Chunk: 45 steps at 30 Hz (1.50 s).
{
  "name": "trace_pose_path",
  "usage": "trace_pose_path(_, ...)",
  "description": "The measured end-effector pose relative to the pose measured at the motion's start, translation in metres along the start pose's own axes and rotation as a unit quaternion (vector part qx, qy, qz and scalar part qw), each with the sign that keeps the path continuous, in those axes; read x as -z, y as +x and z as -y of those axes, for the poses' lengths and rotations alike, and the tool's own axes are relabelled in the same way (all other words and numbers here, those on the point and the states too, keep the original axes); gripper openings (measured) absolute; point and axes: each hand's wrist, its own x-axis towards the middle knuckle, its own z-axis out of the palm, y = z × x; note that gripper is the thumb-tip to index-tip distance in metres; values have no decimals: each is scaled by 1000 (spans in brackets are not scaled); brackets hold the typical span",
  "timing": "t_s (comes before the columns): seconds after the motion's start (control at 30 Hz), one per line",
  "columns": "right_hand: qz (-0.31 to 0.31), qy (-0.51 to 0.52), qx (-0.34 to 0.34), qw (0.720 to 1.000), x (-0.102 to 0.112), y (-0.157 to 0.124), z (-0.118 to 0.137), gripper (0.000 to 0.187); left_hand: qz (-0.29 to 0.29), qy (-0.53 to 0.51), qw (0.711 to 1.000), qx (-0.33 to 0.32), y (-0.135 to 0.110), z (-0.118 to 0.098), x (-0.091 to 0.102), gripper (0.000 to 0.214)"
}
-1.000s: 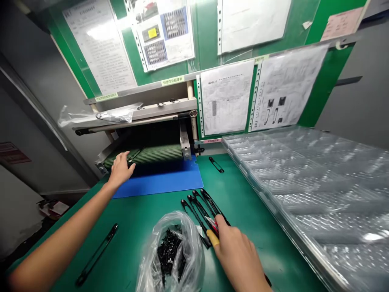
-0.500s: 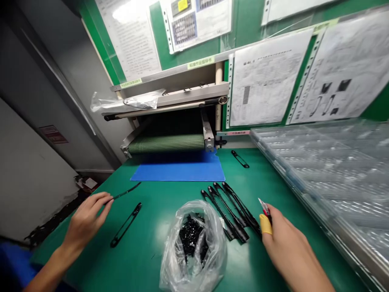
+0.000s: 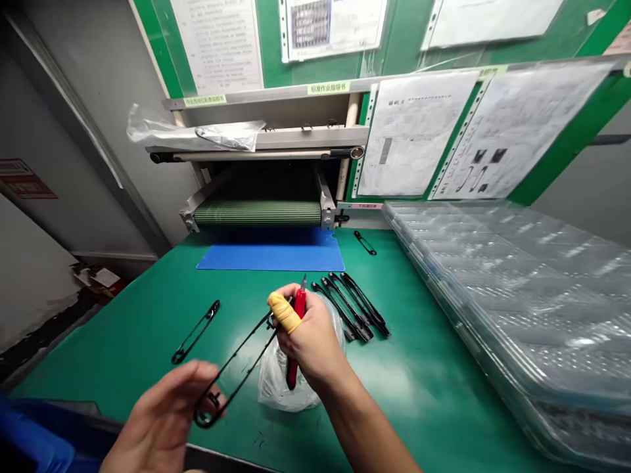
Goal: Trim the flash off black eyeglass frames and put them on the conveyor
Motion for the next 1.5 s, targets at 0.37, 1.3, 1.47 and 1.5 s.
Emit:
trace_pose_path(0.37,154,75,-18,985,-11,18,-21,31,140,-304,817,469,31,-44,-36,45)
trace_pose_path(1.3,178,127,84,972,10,12,-16,22,180,-257,840,442,20,-34,-65,47)
trace_pose_path(1.47,141,116,65,981,10,12,-17,29,170,-272,834,449,23,-38,-67,47)
trace_pose_path(1.5,138,114,61,982,10,12,-17,30,164,-270,833,454,24,-39,-68,47)
